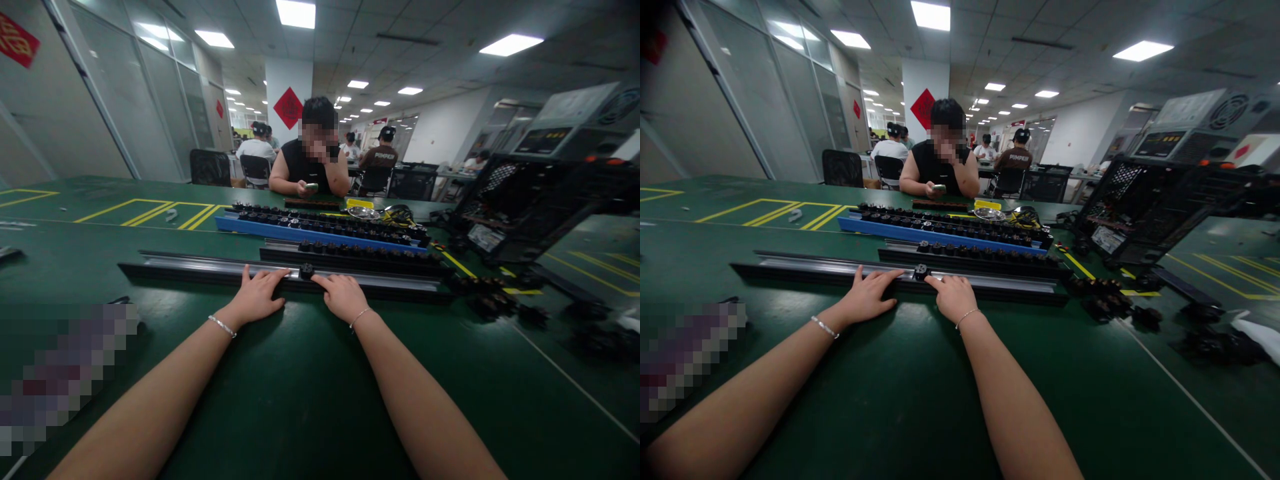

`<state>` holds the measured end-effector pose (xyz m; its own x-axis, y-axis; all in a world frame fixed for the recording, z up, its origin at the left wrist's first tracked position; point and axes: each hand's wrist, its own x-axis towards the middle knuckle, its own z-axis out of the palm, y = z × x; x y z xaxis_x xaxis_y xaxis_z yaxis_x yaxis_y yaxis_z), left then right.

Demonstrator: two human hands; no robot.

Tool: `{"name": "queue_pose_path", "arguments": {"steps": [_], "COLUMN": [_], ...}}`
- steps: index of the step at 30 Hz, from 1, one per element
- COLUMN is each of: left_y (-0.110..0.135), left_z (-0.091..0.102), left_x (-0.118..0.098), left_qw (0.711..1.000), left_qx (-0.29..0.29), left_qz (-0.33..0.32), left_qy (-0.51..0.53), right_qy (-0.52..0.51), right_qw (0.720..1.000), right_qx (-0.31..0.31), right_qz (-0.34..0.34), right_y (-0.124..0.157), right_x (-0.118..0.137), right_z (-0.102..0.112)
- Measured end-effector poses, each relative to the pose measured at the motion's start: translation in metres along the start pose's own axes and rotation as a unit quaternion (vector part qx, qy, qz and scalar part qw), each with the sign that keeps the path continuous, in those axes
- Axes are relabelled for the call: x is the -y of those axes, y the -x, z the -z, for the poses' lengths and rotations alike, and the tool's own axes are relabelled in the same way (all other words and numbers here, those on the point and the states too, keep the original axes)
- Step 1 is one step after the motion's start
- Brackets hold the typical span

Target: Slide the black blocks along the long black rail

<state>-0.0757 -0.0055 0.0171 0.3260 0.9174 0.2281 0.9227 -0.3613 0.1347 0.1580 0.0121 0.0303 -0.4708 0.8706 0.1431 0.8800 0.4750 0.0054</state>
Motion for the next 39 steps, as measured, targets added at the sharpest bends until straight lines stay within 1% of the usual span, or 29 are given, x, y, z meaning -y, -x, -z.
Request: {"name": "queue_pose_path", "arguments": {"steps": [11, 19, 26, 30, 39], "left_y": [0.0, 0.003, 0.003, 0.003, 0.004], "left_z": [0.0, 0.002, 0.002, 0.003, 0.007], "left_x": [0.0, 0.001, 0.002, 0.003, 0.008], "left_qw": [1.0, 0.999, 0.999, 0.999, 0.995], "left_qx": [0.003, 0.016, 0.017, 0.019, 0.037], "left_qz": [-0.006, -0.031, -0.036, -0.041, -0.076], "left_qy": [0.001, -0.016, -0.014, -0.013, -0.055], "right_qy": [0.002, 0.002, -0.009, -0.013, -0.024], "right_qw": [1.0, 1.0, 1.0, 1.0, 0.999], "right_qx": [0.007, 0.026, 0.01, 0.013, 0.006], "right_qz": [0.009, 0.006, 0.014, 0.014, 0.02], "right_y": [0.002, 0.003, 0.003, 0.003, 0.004], "right_x": [-0.007, -0.01, -0.012, -0.016, -0.021], "right_z": [0.003, 0.007, 0.005, 0.004, 0.004]}}
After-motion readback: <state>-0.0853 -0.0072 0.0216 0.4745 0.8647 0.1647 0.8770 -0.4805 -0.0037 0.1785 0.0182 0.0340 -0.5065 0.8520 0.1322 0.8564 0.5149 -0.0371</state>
